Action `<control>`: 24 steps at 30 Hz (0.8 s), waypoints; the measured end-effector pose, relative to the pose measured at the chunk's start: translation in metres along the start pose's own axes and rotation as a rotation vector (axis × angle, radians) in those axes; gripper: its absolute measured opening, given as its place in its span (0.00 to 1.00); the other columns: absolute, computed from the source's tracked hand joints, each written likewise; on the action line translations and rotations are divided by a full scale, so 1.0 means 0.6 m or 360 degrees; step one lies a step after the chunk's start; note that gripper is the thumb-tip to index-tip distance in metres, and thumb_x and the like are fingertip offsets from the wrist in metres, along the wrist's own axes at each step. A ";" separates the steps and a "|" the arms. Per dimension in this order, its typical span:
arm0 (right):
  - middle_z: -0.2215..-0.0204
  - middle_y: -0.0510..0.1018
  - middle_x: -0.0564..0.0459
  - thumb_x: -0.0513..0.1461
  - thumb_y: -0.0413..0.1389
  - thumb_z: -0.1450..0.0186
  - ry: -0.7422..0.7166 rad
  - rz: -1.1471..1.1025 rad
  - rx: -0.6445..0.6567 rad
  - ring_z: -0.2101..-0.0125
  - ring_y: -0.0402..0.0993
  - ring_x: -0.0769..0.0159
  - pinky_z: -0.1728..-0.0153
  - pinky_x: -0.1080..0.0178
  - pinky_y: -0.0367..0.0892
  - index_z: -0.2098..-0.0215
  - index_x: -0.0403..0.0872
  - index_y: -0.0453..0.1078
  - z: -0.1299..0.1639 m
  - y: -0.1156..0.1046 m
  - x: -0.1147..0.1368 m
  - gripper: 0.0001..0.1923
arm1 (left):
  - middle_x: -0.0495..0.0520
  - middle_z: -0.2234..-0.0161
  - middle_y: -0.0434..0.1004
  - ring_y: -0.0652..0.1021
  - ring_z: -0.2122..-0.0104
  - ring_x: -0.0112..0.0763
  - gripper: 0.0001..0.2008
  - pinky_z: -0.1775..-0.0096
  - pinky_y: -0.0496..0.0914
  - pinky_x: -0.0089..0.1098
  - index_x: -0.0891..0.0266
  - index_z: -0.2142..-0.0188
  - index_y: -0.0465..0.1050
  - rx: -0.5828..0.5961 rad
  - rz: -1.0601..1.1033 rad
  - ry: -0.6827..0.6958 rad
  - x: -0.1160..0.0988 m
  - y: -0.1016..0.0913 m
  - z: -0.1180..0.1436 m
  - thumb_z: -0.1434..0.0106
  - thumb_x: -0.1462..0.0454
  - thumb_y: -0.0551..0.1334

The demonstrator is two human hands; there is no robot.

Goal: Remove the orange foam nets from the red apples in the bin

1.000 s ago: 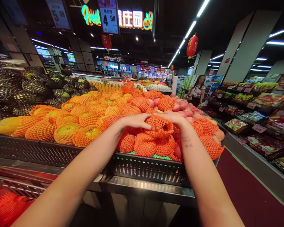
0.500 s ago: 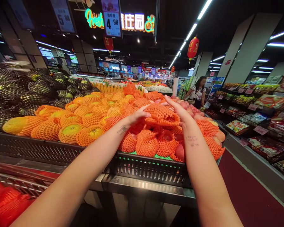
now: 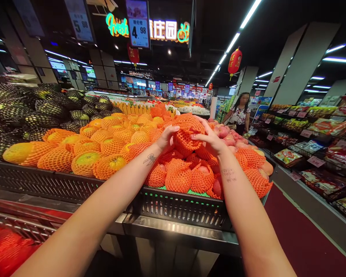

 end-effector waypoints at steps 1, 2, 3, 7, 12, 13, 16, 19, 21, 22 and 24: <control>0.40 0.71 0.50 0.41 0.71 0.50 0.0031 -0.0035 -0.0042 0.39 0.67 0.53 0.36 0.51 0.64 0.40 0.54 0.65 -0.002 0.001 -0.004 0.41 | 0.63 0.52 0.78 0.77 0.50 0.45 0.31 0.52 0.73 0.40 0.64 0.54 0.69 -0.0037 0.0025 0.0039 0.000 0.001 0.000 0.50 0.45 0.65; 0.42 0.73 0.48 0.42 0.71 0.49 0.0072 -0.0062 -0.0072 0.40 0.68 0.52 0.37 0.50 0.66 0.41 0.52 0.66 -0.005 0.002 -0.008 0.39 | 0.64 0.50 0.77 0.77 0.49 0.45 0.32 0.50 0.72 0.40 0.64 0.53 0.69 -0.0067 0.0034 0.0071 0.001 0.002 -0.001 0.51 0.47 0.67; 0.44 0.74 0.47 0.43 0.70 0.49 0.0112 -0.0072 -0.0093 0.40 0.69 0.51 0.38 0.49 0.67 0.43 0.51 0.67 -0.007 0.001 -0.012 0.36 | 0.65 0.49 0.77 0.76 0.48 0.46 0.33 0.48 0.71 0.41 0.65 0.52 0.69 -0.0084 0.0017 0.0087 0.001 0.003 -0.001 0.52 0.47 0.68; 0.48 0.77 0.45 0.48 0.71 0.48 0.0181 -0.0003 -0.0128 0.43 0.72 0.49 0.44 0.50 0.72 0.48 0.50 0.69 -0.013 -0.003 -0.021 0.33 | 0.67 0.46 0.75 0.76 0.47 0.46 0.35 0.46 0.68 0.42 0.67 0.48 0.69 -0.0044 -0.0269 0.0169 -0.001 0.003 0.001 0.48 0.45 0.67; 0.51 0.79 0.46 0.47 0.72 0.48 0.0207 -0.0016 -0.0174 0.46 0.75 0.50 0.48 0.51 0.76 0.50 0.51 0.70 -0.023 -0.009 -0.028 0.30 | 0.62 0.49 0.76 0.75 0.50 0.42 0.22 0.45 0.65 0.39 0.62 0.51 0.73 -0.0191 -0.1110 0.0544 -0.023 0.006 0.017 0.38 0.50 0.63; 0.51 0.79 0.46 0.48 0.72 0.48 0.0204 -0.0039 -0.0198 0.47 0.75 0.50 0.48 0.51 0.76 0.51 0.50 0.70 -0.024 -0.010 -0.030 0.29 | 0.60 0.51 0.76 0.76 0.54 0.39 0.19 0.48 0.66 0.37 0.61 0.53 0.73 -0.0253 -0.1183 0.0584 -0.028 0.008 0.020 0.36 0.50 0.61; 0.50 0.78 0.46 0.46 0.72 0.50 0.0184 -0.0109 -0.0285 0.48 0.76 0.50 0.47 0.52 0.75 0.54 0.49 0.71 -0.025 -0.011 -0.029 0.29 | 0.54 0.59 0.74 0.72 0.70 0.29 0.14 0.62 0.65 0.32 0.59 0.60 0.69 -0.0445 -0.1059 0.0540 -0.036 0.009 0.022 0.33 0.51 0.59; 0.52 0.79 0.48 0.40 0.72 0.53 0.0155 -0.0209 -0.0338 0.49 0.76 0.54 0.46 0.58 0.73 0.57 0.47 0.72 -0.019 -0.006 -0.019 0.27 | 0.50 0.65 0.69 0.68 0.72 0.27 0.11 0.66 0.61 0.30 0.58 0.63 0.63 -0.0592 -0.0776 0.0420 -0.036 0.002 0.015 0.32 0.54 0.58; 0.53 0.80 0.50 0.38 0.70 0.49 0.0151 -0.0276 -0.0329 0.52 0.77 0.59 0.49 0.63 0.74 0.55 0.46 0.73 -0.015 -0.001 -0.013 0.23 | 0.49 0.68 0.67 0.68 0.71 0.27 0.07 0.65 0.60 0.29 0.59 0.64 0.62 -0.0610 -0.0733 0.0361 -0.033 -0.006 0.010 0.32 0.60 0.57; 0.54 0.80 0.52 0.37 0.69 0.47 0.0142 -0.0298 -0.0333 0.54 0.78 0.61 0.51 0.65 0.74 0.54 0.46 0.73 -0.014 0.001 -0.012 0.22 | 0.48 0.70 0.65 0.67 0.71 0.27 0.05 0.66 0.60 0.28 0.59 0.66 0.62 -0.0589 -0.0737 0.0329 -0.031 -0.010 0.009 0.33 0.62 0.57; 0.56 0.80 0.54 0.37 0.67 0.43 0.0116 -0.0323 -0.0346 0.58 0.78 0.66 0.57 0.69 0.74 0.52 0.47 0.73 -0.014 0.001 -0.013 0.21 | 0.46 0.75 0.62 0.65 0.74 0.26 0.05 0.67 0.57 0.29 0.60 0.70 0.63 -0.0487 -0.0803 0.0265 -0.026 -0.015 0.006 0.38 0.69 0.58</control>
Point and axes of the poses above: each hand's wrist, its own z-axis away from the middle knuckle, its own y-axis out of the palm, x = y × z, the point moved 1 cm from there along -z, towards the middle knuckle
